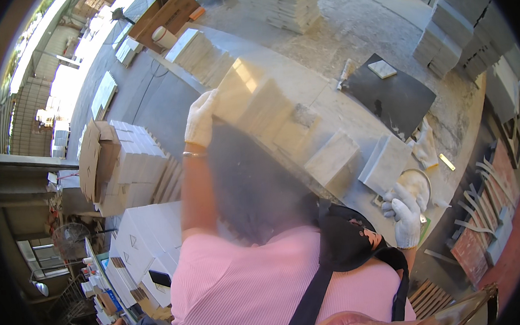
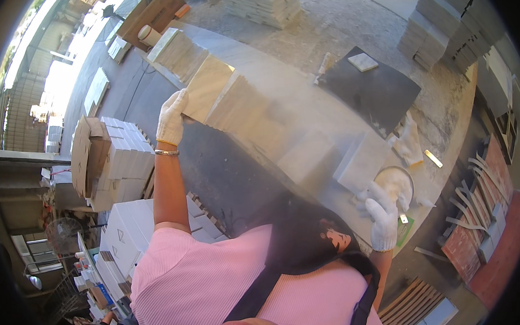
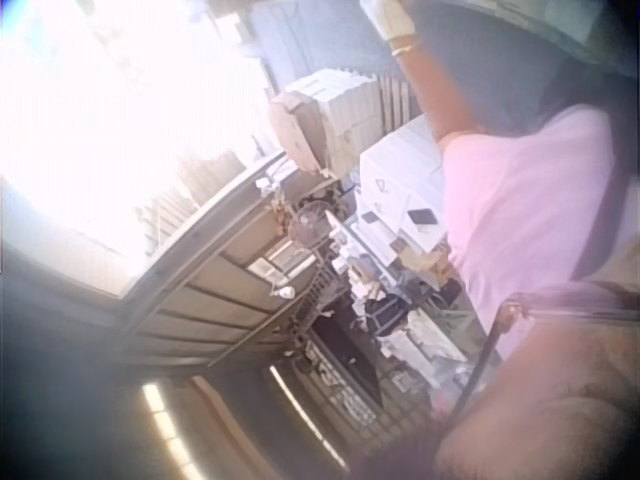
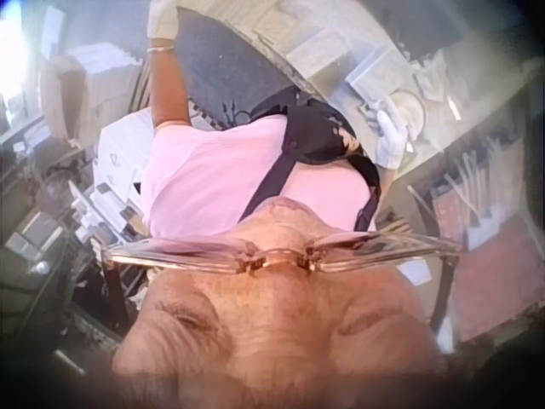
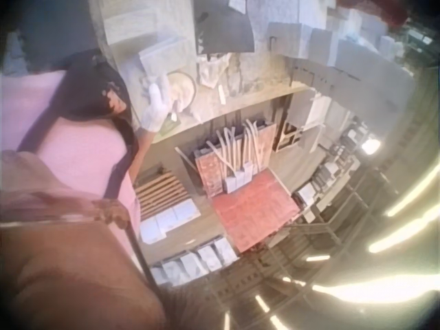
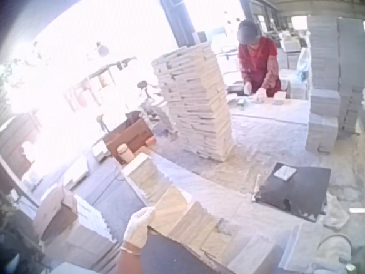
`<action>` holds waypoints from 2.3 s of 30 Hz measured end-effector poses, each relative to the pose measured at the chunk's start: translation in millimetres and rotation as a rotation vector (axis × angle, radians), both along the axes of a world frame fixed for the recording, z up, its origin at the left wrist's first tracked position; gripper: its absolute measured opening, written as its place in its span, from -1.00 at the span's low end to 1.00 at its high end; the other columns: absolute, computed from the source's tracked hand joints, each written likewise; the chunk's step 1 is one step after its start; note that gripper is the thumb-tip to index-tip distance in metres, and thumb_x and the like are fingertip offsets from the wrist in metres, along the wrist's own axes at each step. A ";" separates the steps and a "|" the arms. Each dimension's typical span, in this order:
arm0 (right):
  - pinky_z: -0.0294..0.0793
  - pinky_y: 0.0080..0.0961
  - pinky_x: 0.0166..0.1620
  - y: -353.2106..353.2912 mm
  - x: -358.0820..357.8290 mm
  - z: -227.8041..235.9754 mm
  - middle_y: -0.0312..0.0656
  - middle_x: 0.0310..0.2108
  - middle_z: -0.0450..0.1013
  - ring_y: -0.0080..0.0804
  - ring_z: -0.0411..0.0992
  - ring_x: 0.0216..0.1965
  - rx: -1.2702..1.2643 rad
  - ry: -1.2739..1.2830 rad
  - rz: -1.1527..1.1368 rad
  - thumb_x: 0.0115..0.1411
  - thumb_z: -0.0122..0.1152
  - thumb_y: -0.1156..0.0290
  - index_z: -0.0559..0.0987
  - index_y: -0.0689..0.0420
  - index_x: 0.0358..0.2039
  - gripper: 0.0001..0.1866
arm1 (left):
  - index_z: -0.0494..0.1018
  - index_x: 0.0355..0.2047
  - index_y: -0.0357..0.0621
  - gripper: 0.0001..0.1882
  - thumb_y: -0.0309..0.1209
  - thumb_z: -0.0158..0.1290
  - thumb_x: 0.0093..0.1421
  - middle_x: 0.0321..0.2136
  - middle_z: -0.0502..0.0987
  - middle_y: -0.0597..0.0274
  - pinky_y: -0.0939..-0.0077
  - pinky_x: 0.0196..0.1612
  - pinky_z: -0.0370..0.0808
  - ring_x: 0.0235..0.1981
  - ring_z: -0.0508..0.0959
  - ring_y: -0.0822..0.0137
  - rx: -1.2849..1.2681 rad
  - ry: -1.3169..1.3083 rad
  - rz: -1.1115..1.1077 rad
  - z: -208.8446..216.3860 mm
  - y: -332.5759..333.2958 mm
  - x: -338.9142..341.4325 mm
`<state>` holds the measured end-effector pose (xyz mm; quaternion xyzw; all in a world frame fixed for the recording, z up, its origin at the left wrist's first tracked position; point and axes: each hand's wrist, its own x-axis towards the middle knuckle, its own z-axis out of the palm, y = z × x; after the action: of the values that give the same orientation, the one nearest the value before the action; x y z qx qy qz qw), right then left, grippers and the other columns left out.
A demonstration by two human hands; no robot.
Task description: The person sands the edges of small rectangular tiles using a green sanding block, then applies a white paste from a metal container with a small spatula to the edges. The person repeats this sequence on multiple tiles at a workbench.
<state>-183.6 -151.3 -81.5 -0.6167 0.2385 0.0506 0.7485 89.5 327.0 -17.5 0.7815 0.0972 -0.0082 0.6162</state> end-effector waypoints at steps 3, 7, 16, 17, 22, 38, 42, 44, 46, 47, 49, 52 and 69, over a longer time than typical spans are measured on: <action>0.58 -0.47 -0.18 -2.4 -1.1 -1.4 -0.06 -0.07 0.62 -0.33 0.59 -0.21 0.026 0.006 -0.007 0.28 0.17 0.38 0.48 0.34 0.29 -0.41 | 0.63 0.05 -0.19 -0.46 0.03 0.15 0.35 -0.22 0.66 0.29 0.48 -0.33 0.58 -0.27 0.64 0.43 0.185 0.066 -0.039 -2.9 12.6 9.8; 0.58 -0.46 -0.17 -5.4 -6.9 1.4 -0.05 -0.06 0.62 -0.33 0.60 -0.20 0.001 0.020 -0.033 0.29 0.18 0.37 0.47 0.35 0.29 -0.41 | 0.62 0.09 -0.07 -0.42 0.10 0.17 0.26 -0.05 0.66 0.17 0.26 -0.04 0.59 -0.08 0.66 0.22 0.888 -0.007 -0.066 7.2 15.3 17.1; 0.56 -0.44 -0.13 0.1 -6.2 9.3 -0.04 -0.05 0.63 -0.31 0.60 -0.18 -0.011 0.035 -0.054 0.29 0.19 0.38 0.47 0.34 0.29 -0.42 | 0.39 0.37 -0.01 -0.04 0.20 0.31 0.03 0.23 0.53 -0.06 0.15 0.24 0.46 0.23 0.54 -0.02 1.097 -0.154 -0.249 -2.3 -26.0 43.9; 0.55 -0.44 -0.12 -0.1 -7.1 10.2 -0.04 -0.04 0.63 -0.31 0.60 -0.17 -0.003 0.043 -0.064 0.29 0.19 0.38 0.47 0.33 0.30 -0.42 | 0.37 0.39 -0.01 -0.01 0.19 0.33 0.01 0.24 0.52 -0.10 0.16 0.26 0.45 0.24 0.54 -0.01 1.049 -0.097 -0.270 -4.3 -31.6 49.4; 0.56 -0.50 -0.15 -4.4 -15.4 8.4 -0.04 -0.06 0.62 -0.35 0.60 -0.18 -0.056 0.043 -0.079 0.32 0.17 0.38 0.51 0.29 0.27 -0.48 | 0.32 0.42 -0.05 -0.01 0.05 0.33 0.00 0.17 0.56 -0.22 0.10 0.20 0.50 0.16 0.59 -0.10 1.010 -0.126 -0.373 -1.1 -37.4 55.9; 0.57 -0.55 -0.20 -4.5 -13.9 -18.4 -0.12 -0.12 0.64 -0.45 0.59 -0.23 -0.100 0.131 -0.127 0.32 0.24 0.37 0.49 0.26 0.30 -0.44 | 0.57 0.16 -0.11 -0.51 -0.24 0.27 0.24 0.08 0.61 0.01 0.26 0.19 0.50 0.09 0.61 0.06 0.591 -0.390 -0.632 -45.3 -169.0 -29.3; 0.56 -0.56 -0.21 -2.1 -14.0 -23.2 -0.17 -0.19 0.62 -0.48 0.56 -0.27 -0.092 0.102 -0.109 0.32 0.24 0.37 0.47 0.26 0.32 -0.43 | 0.53 0.22 -0.20 -0.49 -0.27 0.22 0.30 0.00 0.67 0.12 0.44 0.09 0.54 -0.03 0.64 0.37 0.372 -0.002 -0.875 -68.1 -235.4 -76.8; 0.56 -0.56 -0.21 1.2 -14.4 -23.6 -0.20 -0.21 0.61 -0.50 0.55 -0.29 -0.080 0.108 -0.100 0.33 0.24 0.37 0.47 0.25 0.32 -0.43 | 0.53 0.19 -0.19 -0.46 -0.18 0.18 0.27 -0.04 0.66 0.04 0.32 0.11 0.52 0.00 0.64 0.16 0.247 0.151 -0.927 -71.8 -252.1 -89.2; 0.56 -0.56 -0.22 6.3 -15.3 -22.9 -0.22 -0.21 0.60 -0.52 0.53 -0.31 -0.071 0.120 -0.091 0.33 0.24 0.37 0.47 0.24 0.33 -0.44 | 0.53 0.19 -0.18 -0.44 -0.13 0.17 0.25 -0.04 0.66 0.00 0.25 0.13 0.50 0.03 0.63 0.05 0.207 0.264 -0.958 -72.9 -260.7 -97.2; 0.56 -0.56 -0.22 8.8 -15.1 -22.8 -0.23 -0.22 0.60 -0.52 0.53 -0.31 -0.057 0.125 -0.091 0.33 0.24 0.36 0.47 0.23 0.33 -0.44 | 0.52 0.19 -0.19 -0.43 -0.13 0.17 0.26 -0.02 0.65 -0.01 0.25 0.14 0.50 0.04 0.62 0.04 0.214 0.305 -0.963 -73.3 -262.5 -100.5; 0.56 -0.56 -0.22 12.2 -15.3 -22.6 -0.25 -0.22 0.60 -0.53 0.53 -0.31 -0.020 0.080 -0.080 0.34 0.25 0.36 0.47 0.22 0.33 -0.44 | 0.51 0.21 -0.17 -0.43 -0.16 0.19 0.26 0.05 0.62 0.00 0.27 0.12 0.52 0.03 0.63 0.07 0.294 0.211 -0.955 -75.3 -265.3 -106.8; 0.56 -0.56 -0.21 12.6 -14.7 -23.8 -0.25 -0.23 0.59 -0.52 0.53 -0.31 -0.049 0.103 -0.077 0.34 0.24 0.36 0.47 0.21 0.33 -0.44 | 0.52 0.23 -0.10 -0.42 -0.19 0.23 0.23 0.19 0.55 0.03 0.22 0.13 0.52 0.08 0.60 0.07 0.472 -0.286 -0.964 -81.3 -272.6 -113.3; 0.54 -0.55 -0.21 1.9 -22.7 -21.5 -0.18 -0.20 0.61 -0.48 0.53 -0.30 -0.100 0.121 -0.128 0.31 0.25 0.37 0.47 0.26 0.32 -0.42 | 0.29 0.43 0.03 -0.26 0.03 0.07 0.30 0.48 0.22 0.13 -0.33 0.48 -0.02 0.51 0.10 -0.15 0.894 -0.920 -1.344 -97.9 -355.4 -60.3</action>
<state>-206.3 -149.4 -102.9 -0.6328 0.3244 0.0280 0.7025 29.2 -28.4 -115.4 0.7650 -0.6358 -0.0145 0.1015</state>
